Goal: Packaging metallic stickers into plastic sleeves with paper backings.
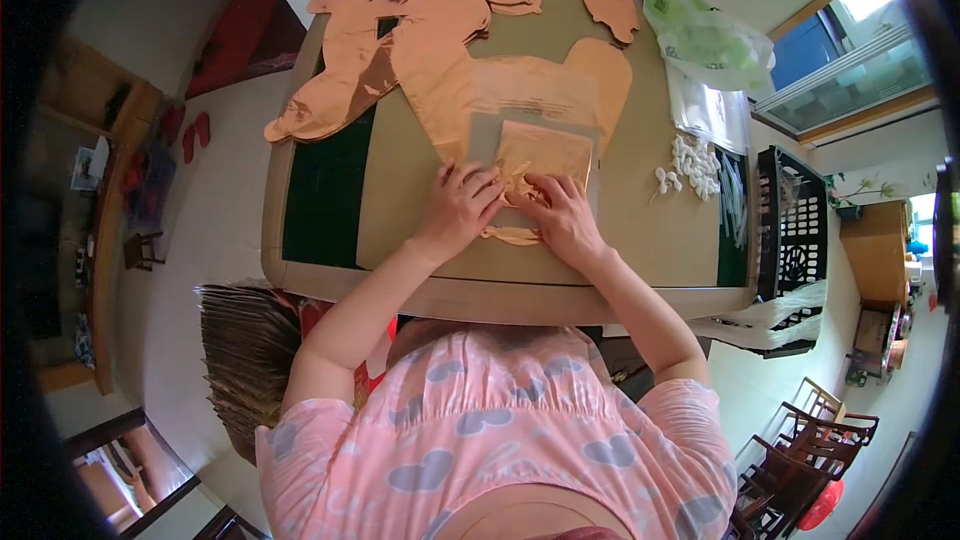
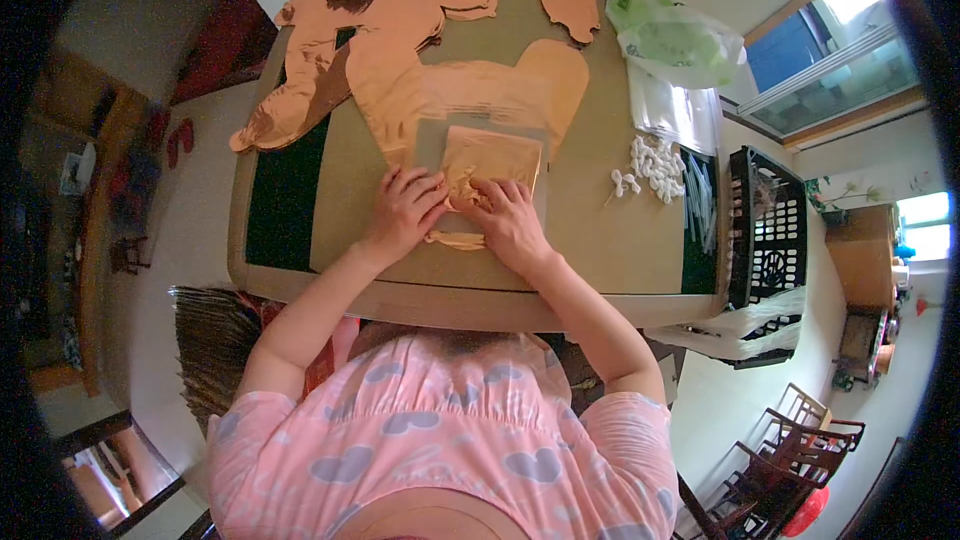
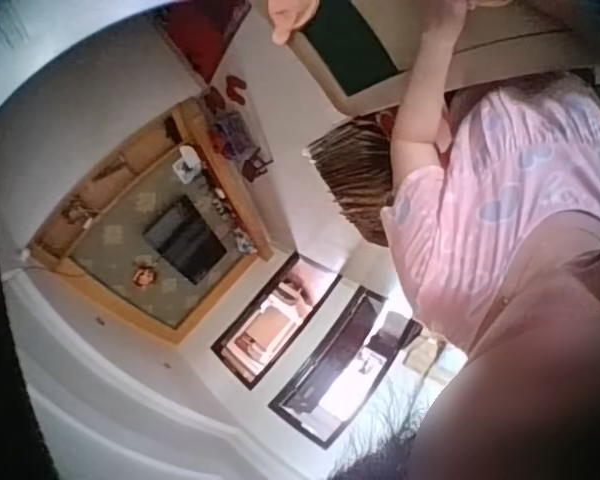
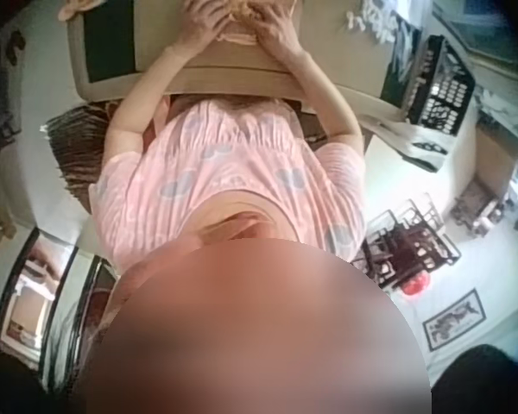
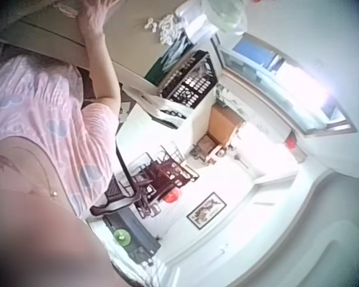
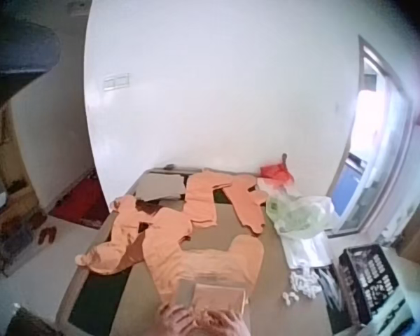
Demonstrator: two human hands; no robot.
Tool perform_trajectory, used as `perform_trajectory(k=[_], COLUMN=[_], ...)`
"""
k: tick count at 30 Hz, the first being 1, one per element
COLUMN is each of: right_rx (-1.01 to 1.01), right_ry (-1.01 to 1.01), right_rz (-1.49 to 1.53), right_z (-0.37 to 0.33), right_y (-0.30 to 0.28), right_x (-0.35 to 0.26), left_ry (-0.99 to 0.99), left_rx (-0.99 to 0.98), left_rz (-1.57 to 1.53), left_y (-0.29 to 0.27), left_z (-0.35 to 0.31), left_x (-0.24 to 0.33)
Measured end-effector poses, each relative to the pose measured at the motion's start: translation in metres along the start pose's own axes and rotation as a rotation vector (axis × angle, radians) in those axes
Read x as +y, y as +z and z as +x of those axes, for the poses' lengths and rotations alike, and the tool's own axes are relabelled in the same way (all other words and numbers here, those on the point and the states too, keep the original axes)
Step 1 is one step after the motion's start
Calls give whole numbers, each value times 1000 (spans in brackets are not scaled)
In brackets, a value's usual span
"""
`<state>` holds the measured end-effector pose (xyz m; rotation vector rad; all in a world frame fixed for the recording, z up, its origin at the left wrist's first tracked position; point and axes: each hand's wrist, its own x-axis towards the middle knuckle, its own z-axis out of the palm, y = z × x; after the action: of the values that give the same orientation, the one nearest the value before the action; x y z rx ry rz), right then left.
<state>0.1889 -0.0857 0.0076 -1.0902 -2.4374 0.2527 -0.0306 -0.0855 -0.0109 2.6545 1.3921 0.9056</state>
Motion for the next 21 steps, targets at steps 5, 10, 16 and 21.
perform_trajectory(k=[5,10,16,21], right_rx=[-35,-22,-95,-59], right_ry=[-42,-5,63,89], right_rz=[-79,-180,-211,-188], right_z=[-3,-28,-35,-16], right_y=[-8,-20,-40,-22], right_x=[-4,-16,-20,-28], left_ry=[-1,-7,1,11], left_rx=[6,18,27,24], left_rz=[-12,-38,-13,20], left_y=[-2,1,1,3], left_z=[2,0,0,2], left_x=[1,0,-1,-1])
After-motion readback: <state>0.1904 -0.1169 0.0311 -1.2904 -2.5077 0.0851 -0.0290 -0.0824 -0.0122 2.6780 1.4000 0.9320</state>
